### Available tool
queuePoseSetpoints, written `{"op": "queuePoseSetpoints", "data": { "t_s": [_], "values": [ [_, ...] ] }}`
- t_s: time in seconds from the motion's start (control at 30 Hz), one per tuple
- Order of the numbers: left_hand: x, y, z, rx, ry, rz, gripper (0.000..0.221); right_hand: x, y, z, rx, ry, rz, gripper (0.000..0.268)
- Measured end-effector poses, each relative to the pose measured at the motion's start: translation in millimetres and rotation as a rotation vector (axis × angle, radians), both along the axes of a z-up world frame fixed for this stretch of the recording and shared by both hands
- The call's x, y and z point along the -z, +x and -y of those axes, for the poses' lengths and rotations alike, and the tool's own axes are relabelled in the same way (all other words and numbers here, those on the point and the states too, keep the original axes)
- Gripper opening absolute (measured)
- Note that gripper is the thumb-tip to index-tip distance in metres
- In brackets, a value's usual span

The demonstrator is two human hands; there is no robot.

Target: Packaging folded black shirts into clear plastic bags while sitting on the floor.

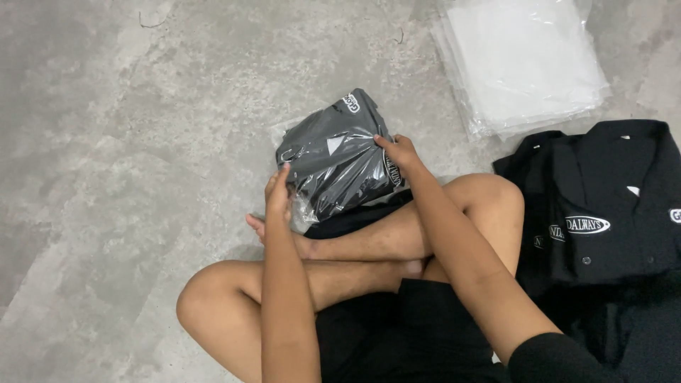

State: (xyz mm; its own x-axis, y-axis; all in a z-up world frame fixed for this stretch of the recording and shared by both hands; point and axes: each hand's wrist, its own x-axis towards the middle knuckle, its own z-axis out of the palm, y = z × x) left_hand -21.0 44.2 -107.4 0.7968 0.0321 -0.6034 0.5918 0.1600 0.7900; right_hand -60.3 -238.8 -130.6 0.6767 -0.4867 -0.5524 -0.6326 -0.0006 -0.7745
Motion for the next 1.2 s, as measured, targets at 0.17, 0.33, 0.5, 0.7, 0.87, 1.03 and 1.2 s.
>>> {"op": "queuePoseSetpoints", "data": {
  "t_s": [0.17,0.33,0.5,0.7,0.87,1.03,1.2],
  "values": [
    [24,17,-18,-0.156,0.080,0.062,0.061,-92,-15,-37,0.201,0.230,0.063,0.077],
    [89,30,-28,-0.184,0.356,0.066,0.046,-65,-21,-31,0.081,0.156,-0.118,0.067],
    [87,26,-14,0.218,0.573,0.093,0.050,-97,-32,-46,-0.525,0.387,-0.279,0.039],
    [48,12,-1,0.383,0.761,0.124,0.047,-40,-14,-14,-0.090,-0.493,0.028,0.047],
    [-23,-7,1,0.473,0.768,0.057,0.052,-8,-6,-3,-0.159,-0.315,-0.109,0.053],
    [12,3,-2,0.420,0.647,0.035,0.081,-66,-23,-32,-0.142,-0.105,-0.203,0.084],
    [27,6,3,0.477,0.403,0.020,0.064,-47,-21,-30,-0.111,0.014,-0.006,0.049]
  ]
}}
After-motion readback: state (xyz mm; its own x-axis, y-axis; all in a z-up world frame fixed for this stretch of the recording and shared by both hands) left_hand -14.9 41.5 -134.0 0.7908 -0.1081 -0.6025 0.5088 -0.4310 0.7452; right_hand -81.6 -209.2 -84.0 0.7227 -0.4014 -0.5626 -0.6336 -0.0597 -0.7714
